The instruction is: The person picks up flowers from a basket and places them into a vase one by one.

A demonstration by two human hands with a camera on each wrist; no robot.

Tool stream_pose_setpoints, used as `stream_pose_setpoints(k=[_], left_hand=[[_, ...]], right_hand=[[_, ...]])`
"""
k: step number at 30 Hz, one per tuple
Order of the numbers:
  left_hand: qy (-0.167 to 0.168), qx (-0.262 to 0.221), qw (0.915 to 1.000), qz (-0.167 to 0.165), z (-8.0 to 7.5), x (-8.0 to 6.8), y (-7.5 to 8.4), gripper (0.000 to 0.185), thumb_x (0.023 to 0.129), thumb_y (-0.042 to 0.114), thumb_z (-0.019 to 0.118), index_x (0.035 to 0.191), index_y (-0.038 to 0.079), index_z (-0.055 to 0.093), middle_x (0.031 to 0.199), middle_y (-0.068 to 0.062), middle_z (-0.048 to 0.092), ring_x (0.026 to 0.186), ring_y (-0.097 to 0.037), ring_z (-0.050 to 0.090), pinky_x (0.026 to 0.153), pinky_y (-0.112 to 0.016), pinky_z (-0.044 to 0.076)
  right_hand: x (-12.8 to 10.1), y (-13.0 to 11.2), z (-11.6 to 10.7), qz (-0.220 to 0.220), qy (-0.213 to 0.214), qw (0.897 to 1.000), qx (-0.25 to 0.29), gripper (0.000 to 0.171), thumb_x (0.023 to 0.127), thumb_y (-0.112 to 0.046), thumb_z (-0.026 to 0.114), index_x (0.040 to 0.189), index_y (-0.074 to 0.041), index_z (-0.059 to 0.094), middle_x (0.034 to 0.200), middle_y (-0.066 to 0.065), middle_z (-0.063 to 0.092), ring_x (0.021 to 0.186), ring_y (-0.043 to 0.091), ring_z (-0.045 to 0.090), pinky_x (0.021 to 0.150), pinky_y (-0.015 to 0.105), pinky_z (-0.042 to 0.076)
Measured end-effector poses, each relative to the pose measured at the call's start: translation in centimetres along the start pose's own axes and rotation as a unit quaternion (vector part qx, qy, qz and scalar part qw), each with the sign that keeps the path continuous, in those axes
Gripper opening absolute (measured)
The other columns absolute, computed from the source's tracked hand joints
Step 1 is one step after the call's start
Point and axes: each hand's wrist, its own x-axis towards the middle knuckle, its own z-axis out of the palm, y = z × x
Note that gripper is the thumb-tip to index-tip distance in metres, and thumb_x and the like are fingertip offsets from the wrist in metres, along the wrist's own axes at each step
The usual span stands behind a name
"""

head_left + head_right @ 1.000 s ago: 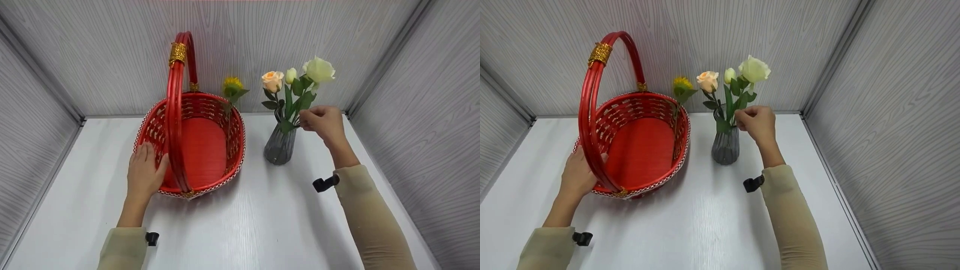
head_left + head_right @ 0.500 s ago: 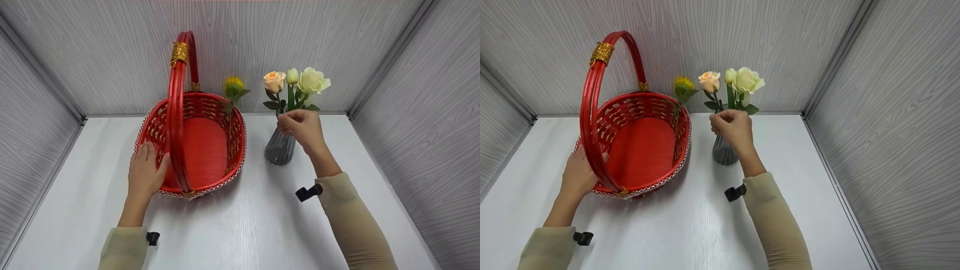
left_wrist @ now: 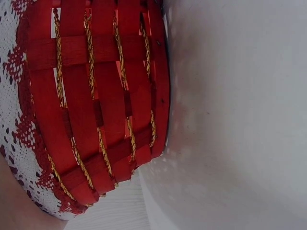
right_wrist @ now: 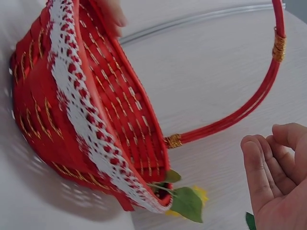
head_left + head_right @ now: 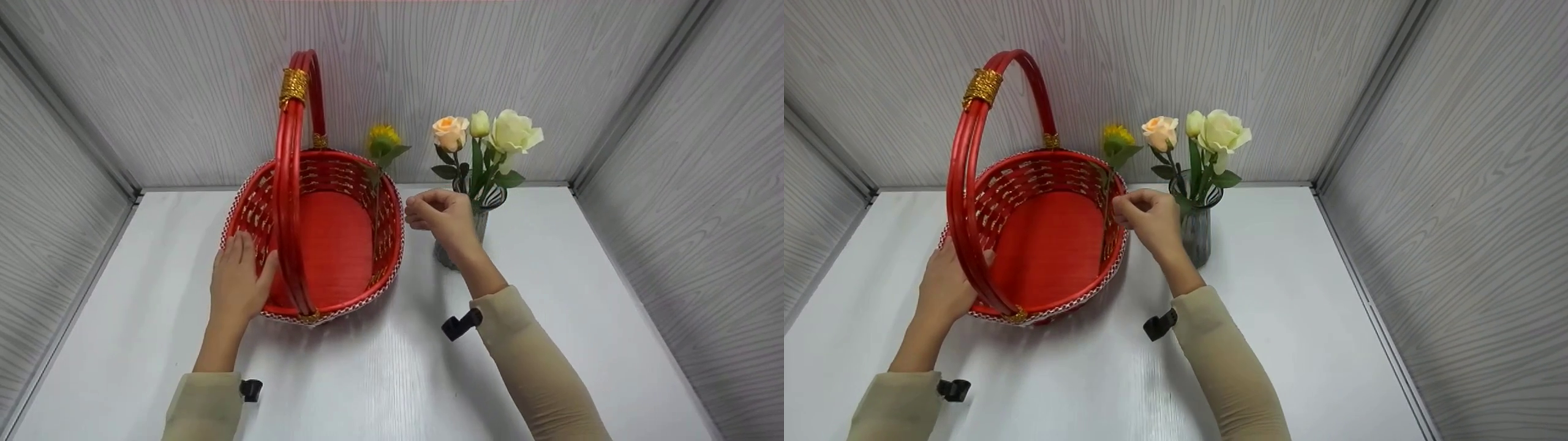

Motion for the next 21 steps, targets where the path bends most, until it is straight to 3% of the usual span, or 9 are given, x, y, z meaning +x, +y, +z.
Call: stream_pose_setpoints(k=[5, 13, 21], left_hand=[[0.0, -0.004, 1.0, -0.002, -0.1, 0.0, 0.1, 0.081, 0.104, 0.053, 0.034, 0.153, -0.01, 0.024, 0.159, -0.03, 0.024, 0.15, -0.045, 0.015, 0.122, -0.058, 0.01], [0.003, -0.007, 1.0, -0.006, -0.1, 0.1, 0.2, 0.085, 0.102, 0.059, 0.032, 0.153, -0.009, 0.023, 0.16, -0.029, 0.023, 0.151, -0.044, 0.015, 0.123, -0.057, 0.009], [0.011, -0.004, 0.9999, -0.004, 0.0, -0.1, -0.1, 0.088, 0.102, 0.062, 0.031, 0.153, -0.009, 0.024, 0.159, -0.029, 0.025, 0.151, -0.044, 0.016, 0.122, -0.058, 0.011]], right_hand=[[0.3, 1.4, 1.7, 0.005, -0.007, 1.0, 0.019, 0.02, 0.092, -0.017, 0.072, 0.096, 0.002, 0.074, 0.086, 0.017, 0.073, 0.08, 0.033, 0.073, 0.073, 0.037, 0.062], [0.8, 3.5, 3.5, 0.038, 0.005, 0.998, 0.055, 0.019, 0.091, -0.012, 0.072, 0.094, 0.006, 0.071, 0.081, 0.014, 0.072, 0.07, 0.02, 0.071, 0.069, 0.034, 0.062], [1.1, 5.4, 4.7, 0.071, 0.005, 0.995, 0.063, 0.017, 0.094, -0.012, 0.07, 0.096, 0.005, 0.07, 0.09, 0.019, 0.073, 0.078, 0.024, 0.073, 0.074, 0.036, 0.062]])
